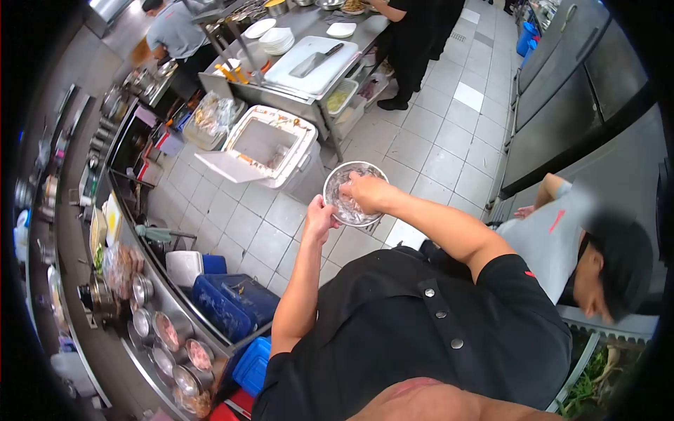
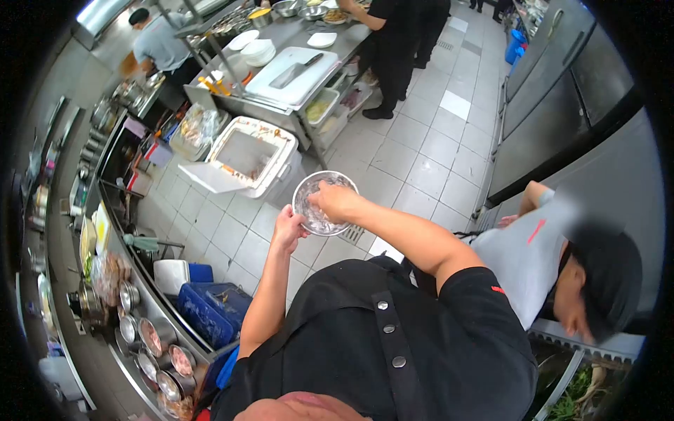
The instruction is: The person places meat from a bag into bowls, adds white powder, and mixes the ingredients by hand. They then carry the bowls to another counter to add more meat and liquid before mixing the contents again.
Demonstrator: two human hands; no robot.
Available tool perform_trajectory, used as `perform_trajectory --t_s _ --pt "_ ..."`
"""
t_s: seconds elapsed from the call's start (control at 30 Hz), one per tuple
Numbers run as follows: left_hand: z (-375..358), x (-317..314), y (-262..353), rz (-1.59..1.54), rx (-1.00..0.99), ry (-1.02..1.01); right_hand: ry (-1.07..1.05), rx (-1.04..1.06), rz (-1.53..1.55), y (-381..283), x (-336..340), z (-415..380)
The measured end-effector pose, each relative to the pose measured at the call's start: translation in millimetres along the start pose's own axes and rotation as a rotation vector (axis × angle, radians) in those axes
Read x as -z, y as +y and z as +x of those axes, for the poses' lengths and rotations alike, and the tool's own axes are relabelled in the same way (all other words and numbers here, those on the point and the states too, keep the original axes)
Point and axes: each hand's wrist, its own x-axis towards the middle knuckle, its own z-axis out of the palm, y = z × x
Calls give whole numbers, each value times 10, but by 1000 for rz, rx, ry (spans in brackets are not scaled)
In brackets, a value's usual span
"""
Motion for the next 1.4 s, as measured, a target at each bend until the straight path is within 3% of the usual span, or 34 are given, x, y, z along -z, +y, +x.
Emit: perform_trajectory --t_s 0.07,0.13,0.2,0.27,0.33,0.4,0.57,0.7,0.77,0.8,0.87,0.93,1.03,1.1,1.2,1.33,1.37,1.4 --pt "388 -296 -39 -68 -16 -34 90 -11 27 506 -120 139" --pt "702 -579 18 -64 90 105 138 -150 85 859 -49 227" --pt "1035 -682 125 -40 116 87 45 -215 57 1124 157 301" --pt "1366 -730 278 42 155 -71 -105 -65 98 1298 624 223" --pt "1794 -840 365 72 161 -145 -105 -133 97 1584 704 339" --pt "2308 -1036 455 69 91 -320 2 -129 -91 1890 820 441" --pt "3626 -1673 513 58 167 -326 -136 -351 -19 3338 712 1187" --pt "4724 -2512 1094 201 110 -503 -87 -444 118 4027 1686 1048" --pt "5052 -2934 1319 234 125 -587 244 -523 93 4195 1841 850" --pt "5200 -3158 1402 264 113 -647 263 -563 111 4360 1850 827" --pt "5442 -3684 1412 322 96 -726 287 -858 192 4861 1776 785" --pt "5651 -4193 1369 418 124 -674 288 -950 246 5436 1744 648" --pt "6192 -4850 1277 334 240 -657 243 -908 329 6222 2006 399" --pt "6594 -5219 1315 313 266 -671 541 -923 430 6671 2235 208" --pt "7134 -5855 1596 332 251 -665 657 -902 347 7322 2476 157" --pt "7618 -6657 1964 332 149 -625 573 -921 308 8128 3067 168" --pt "7723 -6783 2046 332 173 -586 712 -880 340 8300 3239 172" --pt "7858 -6926 2140 328 171 -567 706 -862 345 8526 3405 206"
